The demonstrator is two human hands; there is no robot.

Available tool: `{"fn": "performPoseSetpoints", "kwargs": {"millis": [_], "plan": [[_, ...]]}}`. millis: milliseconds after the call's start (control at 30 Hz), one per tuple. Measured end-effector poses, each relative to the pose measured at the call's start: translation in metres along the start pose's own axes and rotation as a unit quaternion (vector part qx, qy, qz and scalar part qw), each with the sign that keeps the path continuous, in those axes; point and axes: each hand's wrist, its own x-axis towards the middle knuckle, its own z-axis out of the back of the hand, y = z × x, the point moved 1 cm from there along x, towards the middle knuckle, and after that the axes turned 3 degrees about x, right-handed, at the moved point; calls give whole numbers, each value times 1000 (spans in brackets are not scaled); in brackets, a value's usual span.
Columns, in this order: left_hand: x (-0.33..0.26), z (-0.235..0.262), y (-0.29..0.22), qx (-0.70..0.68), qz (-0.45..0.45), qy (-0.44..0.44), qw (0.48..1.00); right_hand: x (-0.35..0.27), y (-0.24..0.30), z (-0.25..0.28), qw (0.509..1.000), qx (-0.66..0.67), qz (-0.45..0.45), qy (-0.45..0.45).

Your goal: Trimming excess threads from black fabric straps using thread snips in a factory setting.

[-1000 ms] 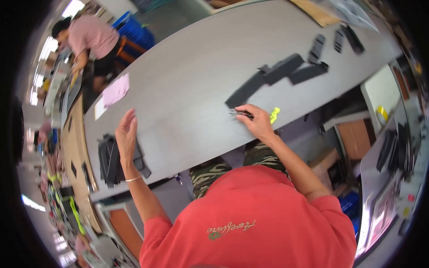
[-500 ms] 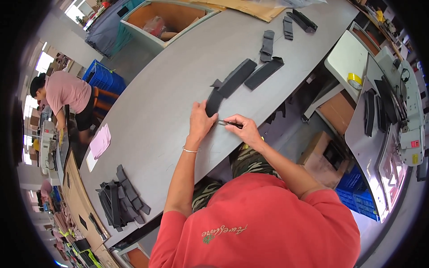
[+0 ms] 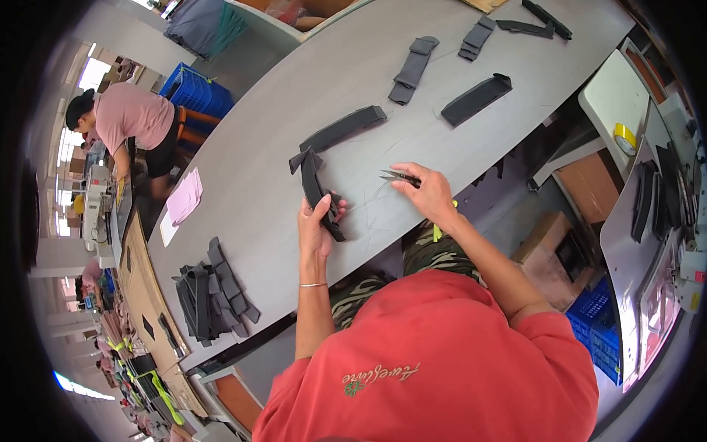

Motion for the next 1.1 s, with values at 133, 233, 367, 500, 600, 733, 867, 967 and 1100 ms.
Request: {"fn": "performPoseSetpoints", "kwargs": {"millis": [133,233,367,500,600,733,867,967,1100], "plan": [[-15,15,11,-26,-31,5,999,19,38,-10,992,-76,97,14],[-22,18,16,-38,-43,32,998,33,56,-24,975,-140,173,9],[-28,21,20,-42,-36,17,998,51,59,-51,935,-201,290,-30],[-29,21,21,-48,-42,17,998,59,60,-70,908,-262,324,-47],[-30,20,20,-45,-39,15,998,65,59,-79,894,-289,341,-32],[-28,18,20,-37,-36,19,998,72,60,-85,891,-303,337,-25],[-29,20,22,-26,-44,18,999,83,61,-88,916,-275,293,4],[-31,20,20,-1,-24,56,998,88,66,-80,970,-211,116,20],[-34,17,17,18,-20,68,997,84,64,-69,974,-217,51,38]]}}
